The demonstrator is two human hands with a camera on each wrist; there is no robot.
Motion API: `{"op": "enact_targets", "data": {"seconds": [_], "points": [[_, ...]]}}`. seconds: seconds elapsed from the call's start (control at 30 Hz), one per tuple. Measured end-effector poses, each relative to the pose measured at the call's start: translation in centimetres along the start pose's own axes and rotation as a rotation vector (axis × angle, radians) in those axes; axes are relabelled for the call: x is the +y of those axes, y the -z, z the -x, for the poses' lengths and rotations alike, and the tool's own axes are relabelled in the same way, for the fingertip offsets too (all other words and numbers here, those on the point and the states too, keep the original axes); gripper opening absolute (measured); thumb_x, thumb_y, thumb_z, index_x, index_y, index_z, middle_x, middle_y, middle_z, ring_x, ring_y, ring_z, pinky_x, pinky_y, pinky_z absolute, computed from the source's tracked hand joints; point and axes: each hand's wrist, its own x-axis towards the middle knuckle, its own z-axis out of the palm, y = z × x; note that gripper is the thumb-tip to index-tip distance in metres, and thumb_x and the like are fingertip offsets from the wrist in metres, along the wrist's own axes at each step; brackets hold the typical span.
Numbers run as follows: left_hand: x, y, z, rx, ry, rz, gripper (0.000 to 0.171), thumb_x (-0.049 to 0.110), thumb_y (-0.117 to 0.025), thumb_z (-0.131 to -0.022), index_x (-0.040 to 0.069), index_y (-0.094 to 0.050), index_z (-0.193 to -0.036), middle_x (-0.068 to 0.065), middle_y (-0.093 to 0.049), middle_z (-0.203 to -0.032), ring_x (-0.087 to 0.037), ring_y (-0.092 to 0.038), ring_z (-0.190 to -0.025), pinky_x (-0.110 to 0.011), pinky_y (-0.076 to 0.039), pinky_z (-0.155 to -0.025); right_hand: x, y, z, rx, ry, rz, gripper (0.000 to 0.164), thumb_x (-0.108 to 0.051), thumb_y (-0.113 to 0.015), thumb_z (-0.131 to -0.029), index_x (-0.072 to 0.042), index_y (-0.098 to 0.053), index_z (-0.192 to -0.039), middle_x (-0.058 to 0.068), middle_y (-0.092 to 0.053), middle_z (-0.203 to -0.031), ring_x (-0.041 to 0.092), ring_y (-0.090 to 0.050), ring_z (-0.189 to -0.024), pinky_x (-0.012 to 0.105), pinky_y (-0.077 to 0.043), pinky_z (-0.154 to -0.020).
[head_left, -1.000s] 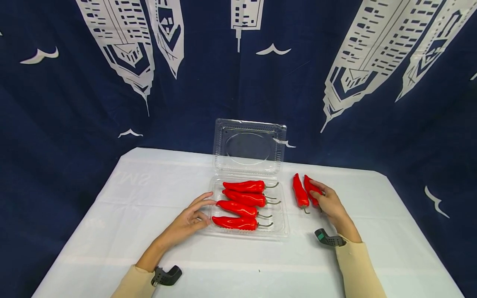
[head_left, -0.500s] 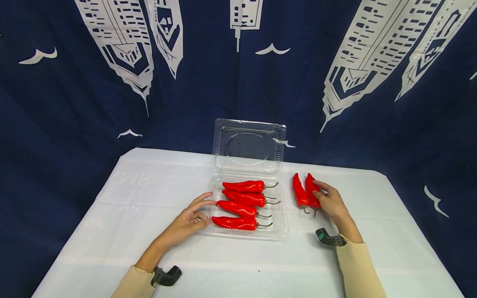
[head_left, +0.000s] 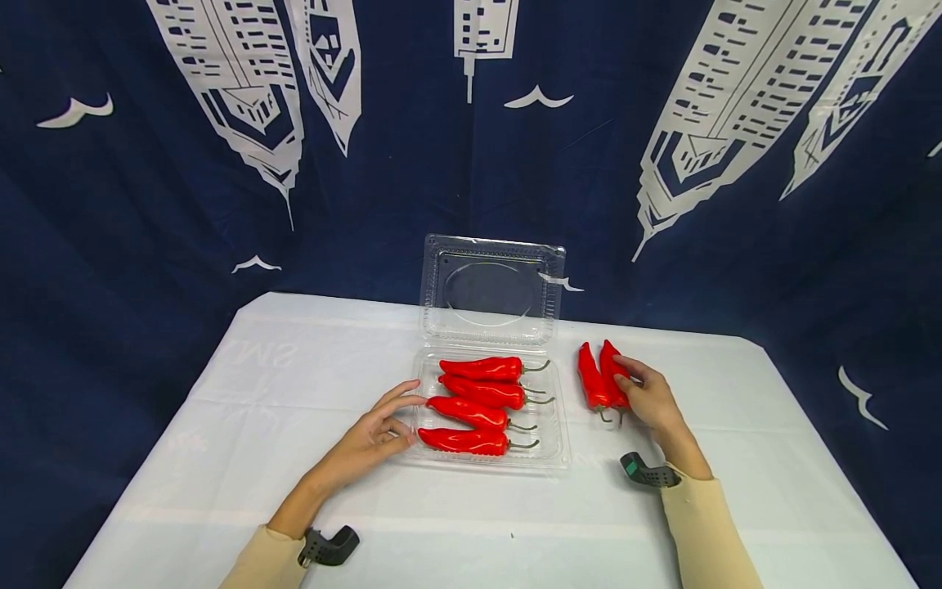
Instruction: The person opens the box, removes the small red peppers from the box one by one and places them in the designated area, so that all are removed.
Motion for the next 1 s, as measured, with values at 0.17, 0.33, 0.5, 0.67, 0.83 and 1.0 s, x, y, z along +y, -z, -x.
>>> {"op": "enact_targets", "data": {"seconds": [0.17,0.33,0.5,0.67,0.83,1.0], "points": [[-0.04,0.02,-0.01,-0.002,-0.004,0.0,0.056,0.006,-0.065,-0.096,0.012,-0.047,-0.148,0.002,-0.02,-0.166,-0.032,-0.066,-0.1,-0.024,-0.055,-0.082,0.02,-0.04,-0.07,-0.018,0.017,0.003,0.051,-0.013,-0.046,-0.105,-0.008,-0.037,-0.155,0.026,-0.03,-0.16,0.043,-0.039,-0.139,0.051,-0.04,-0.113],[-0.02,0.04,-0.04,0.0,-0.011,-0.006,0.056,0.005,-0.066,-0.095,0.012,-0.047,-0.148,0.001,-0.02,-0.166,-0.032,-0.066,-0.1,-0.024,-0.056,-0.082,-0.03,0.02,-0.04,-0.028,0.028,-0.002,0.052,-0.014,-0.046,-0.105,-0.008,-0.035,-0.155,0.026,-0.029,-0.16,0.044,-0.038,-0.14,0.052,-0.039,-0.113],[-0.05,0.01,-0.04,0.001,-0.012,-0.004,0.056,0.006,-0.066,-0.095,0.011,-0.047,-0.148,0.0,-0.02,-0.166,-0.032,-0.066,-0.1,-0.024,-0.056,-0.081,0.05,0.09,0.0,-0.026,0.024,0.007,0.052,-0.014,-0.047,-0.104,-0.008,-0.035,-0.155,0.026,-0.029,-0.16,0.044,-0.04,-0.14,0.051,-0.041,-0.111],[-0.1,0.0,0.04,0.002,-0.01,-0.006,0.056,0.007,-0.065,-0.096,0.01,-0.047,-0.148,0.0,-0.02,-0.166,-0.032,-0.066,-0.099,-0.024,-0.055,-0.082,0.03,0.15,0.02,-0.017,0.001,0.014,0.053,-0.015,-0.049,-0.104,-0.007,-0.036,-0.155,0.025,-0.03,-0.16,0.043,-0.041,-0.139,0.049,-0.042,-0.11],[0.04,-0.02,0.01,0.003,-0.003,-0.01,0.056,0.007,-0.066,-0.095,0.011,-0.047,-0.148,0.0,-0.02,-0.166,-0.03,-0.066,-0.099,-0.024,-0.055,-0.081,-0.07,0.35,0.04,-0.016,-0.013,-0.002,0.054,-0.017,-0.05,-0.104,-0.007,-0.035,-0.155,0.025,-0.029,-0.16,0.042,-0.042,-0.139,0.047,-0.041,-0.11],[0.19,0.01,-0.04,0.005,0.002,-0.013,0.056,0.006,-0.066,-0.095,0.013,-0.048,-0.147,0.001,-0.02,-0.166,-0.024,-0.067,-0.099,-0.024,-0.055,-0.081,-0.32,0.52,0.17,-0.016,-0.018,0.009,0.054,-0.019,-0.049,-0.104,-0.008,-0.035,-0.155,0.026,-0.03,-0.159,0.041,-0.043,-0.137,0.046,-0.045,-0.109]]}}
